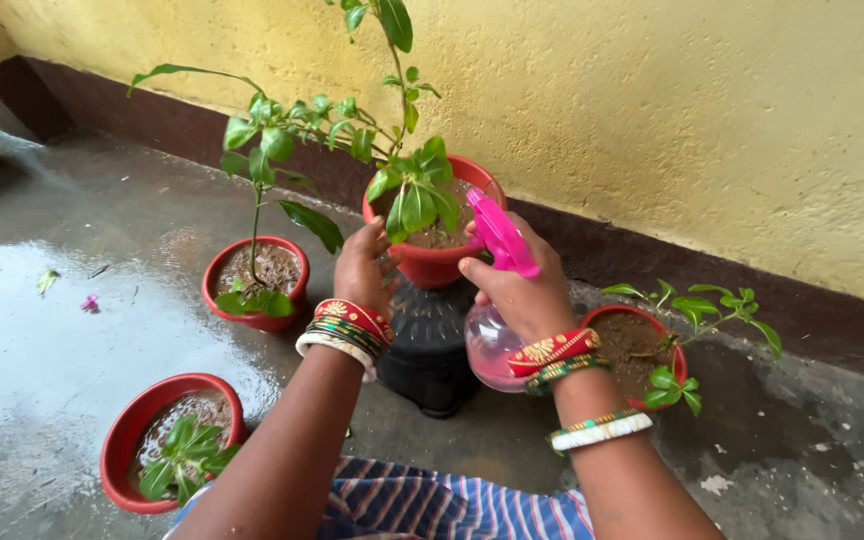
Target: The person is using a spray bottle to mist potted plants while touching and turning the leaves by hand.
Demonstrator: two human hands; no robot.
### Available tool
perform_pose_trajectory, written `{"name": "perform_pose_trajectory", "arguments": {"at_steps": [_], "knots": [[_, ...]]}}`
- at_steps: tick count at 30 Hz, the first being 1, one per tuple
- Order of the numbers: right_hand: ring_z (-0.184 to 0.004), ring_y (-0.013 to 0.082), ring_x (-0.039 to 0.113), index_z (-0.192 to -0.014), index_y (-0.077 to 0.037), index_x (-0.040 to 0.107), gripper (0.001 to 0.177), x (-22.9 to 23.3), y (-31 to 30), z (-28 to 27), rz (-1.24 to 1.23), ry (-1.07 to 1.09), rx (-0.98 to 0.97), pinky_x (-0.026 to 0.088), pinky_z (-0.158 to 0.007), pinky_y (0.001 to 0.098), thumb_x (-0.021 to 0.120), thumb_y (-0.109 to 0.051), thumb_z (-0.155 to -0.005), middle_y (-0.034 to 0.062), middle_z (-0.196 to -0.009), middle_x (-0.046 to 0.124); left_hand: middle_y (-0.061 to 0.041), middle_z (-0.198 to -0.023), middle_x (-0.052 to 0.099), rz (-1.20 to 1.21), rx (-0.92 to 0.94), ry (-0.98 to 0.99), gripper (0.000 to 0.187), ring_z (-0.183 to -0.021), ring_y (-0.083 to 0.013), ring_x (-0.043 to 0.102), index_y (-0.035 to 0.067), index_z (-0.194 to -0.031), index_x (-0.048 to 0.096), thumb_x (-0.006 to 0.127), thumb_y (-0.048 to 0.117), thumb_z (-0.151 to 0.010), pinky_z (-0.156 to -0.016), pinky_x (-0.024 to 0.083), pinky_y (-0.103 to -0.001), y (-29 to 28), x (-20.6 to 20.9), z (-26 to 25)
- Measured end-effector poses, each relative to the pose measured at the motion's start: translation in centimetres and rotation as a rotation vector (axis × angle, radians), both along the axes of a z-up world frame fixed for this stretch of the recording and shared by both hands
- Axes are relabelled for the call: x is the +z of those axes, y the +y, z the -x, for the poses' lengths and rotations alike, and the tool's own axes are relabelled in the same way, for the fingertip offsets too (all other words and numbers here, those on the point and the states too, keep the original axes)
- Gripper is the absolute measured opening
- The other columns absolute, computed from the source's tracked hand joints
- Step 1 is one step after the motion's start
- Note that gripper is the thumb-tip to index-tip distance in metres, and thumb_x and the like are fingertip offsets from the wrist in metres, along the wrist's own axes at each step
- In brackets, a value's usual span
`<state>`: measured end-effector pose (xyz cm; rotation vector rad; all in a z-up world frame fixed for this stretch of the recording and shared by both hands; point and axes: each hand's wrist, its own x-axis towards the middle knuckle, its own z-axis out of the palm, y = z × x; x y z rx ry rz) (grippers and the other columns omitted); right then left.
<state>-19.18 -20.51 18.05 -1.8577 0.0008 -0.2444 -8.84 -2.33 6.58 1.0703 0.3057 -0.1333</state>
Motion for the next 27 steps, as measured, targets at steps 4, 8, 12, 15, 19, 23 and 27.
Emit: {"name": "perform_pose_trajectory", "arguments": {"at_steps": [4,8,12,15,19,23,27], "knots": [[-0.068,0.0079,0.069,-0.127,-0.009,0.066,0.050,-0.1,1.2,0.1,-0.035,-0.030,0.031,0.057,-0.049,0.0270,0.076,-0.004,-0.079,0.0016,-0.106,0.074,-0.001,-0.133,0.062,0.051,-0.038,-0.163,0.063,-0.111,-0.0215,0.061,0.016,-0.146,0.050,0.061,0.044,-0.090,-0.084,0.046,-0.040,-1.6,4.7,4.0],[-0.066,0.0068,0.069,-0.136,-0.013,0.060,0.060,0.5,2.1,1.4,-0.014,-0.043,0.066,0.056,-0.048,0.0262,0.074,-0.004,-0.078,-0.0004,-0.107,0.074,-0.004,-0.120,0.070,0.099,-0.133,-0.255,0.058,-0.095,-0.0163,0.068,0.013,-0.144,0.052,0.069,0.033,-0.092,-0.067,0.044,-0.029,-1.6,6.2,5.6],[-0.059,0.0082,0.063,-0.137,-0.015,0.062,0.061,1.5,2.0,2.5,-0.016,-0.029,0.099,0.053,-0.047,0.0261,0.074,-0.003,-0.078,0.0003,-0.104,0.073,-0.004,-0.114,0.070,0.016,-0.100,-0.266,0.054,-0.091,-0.0127,0.064,0.012,-0.144,0.057,0.070,0.031,-0.094,-0.066,0.042,-0.028,-1.5,6.2,5.0],[-0.060,0.0083,0.063,-0.123,-0.007,0.066,0.044,1.9,1.5,3.2,0.053,-0.050,0.079,0.054,-0.048,0.0261,0.076,-0.004,-0.081,0.0026,-0.100,0.070,-0.003,-0.116,0.070,-0.034,-0.076,-0.219,0.054,-0.097,-0.0152,0.063,0.014,-0.141,0.058,0.070,0.027,-0.090,-0.071,0.045,-0.031,-1.7,5.2,4.2],[-0.062,0.0072,0.064,-0.120,-0.006,0.065,0.041,1.3,0.9,4.1,-0.005,-0.055,0.071,0.054,-0.048,0.0255,0.075,-0.004,-0.080,0.0003,-0.102,0.071,-0.011,-0.123,0.072,-0.036,-0.030,-0.457,0.056,-0.120,-0.0209,0.066,0.008,-0.142,0.055,0.075,0.016,-0.090,-0.102,0.050,-0.034,-2.2,4.2,3.0],[-0.061,0.0079,0.063,-0.120,-0.004,0.065,0.041,0.7,1.1,4.4,-0.007,0.010,0.072,0.053,-0.047,0.0253,0.076,-0.003,-0.080,0.0018,-0.101,0.071,-0.015,-0.125,0.071,0.006,-0.067,-0.526,0.055,-0.118,-0.0203,0.068,0.013,-0.145,0.056,0.073,0.009,-0.094,-0.100,0.054,-0.033,-3.1,5.2,4.0],[-0.060,0.0060,0.064,-0.128,-0.009,0.062,0.052,1.5,1.1,4.5,-0.001,-0.006,0.094,0.053,-0.046,0.0248,0.075,-0.003,-0.078,0.0002,-0.102,0.071,-0.010,-0.121,0.070,0.117,-0.241,-0.367,0.060,-0.090,-0.0224,0.070,0.024,-0.147,0.051,0.066,0.006,-0.092,-0.072,0.057,-0.033,-3.8,6.8,5.3]]}}
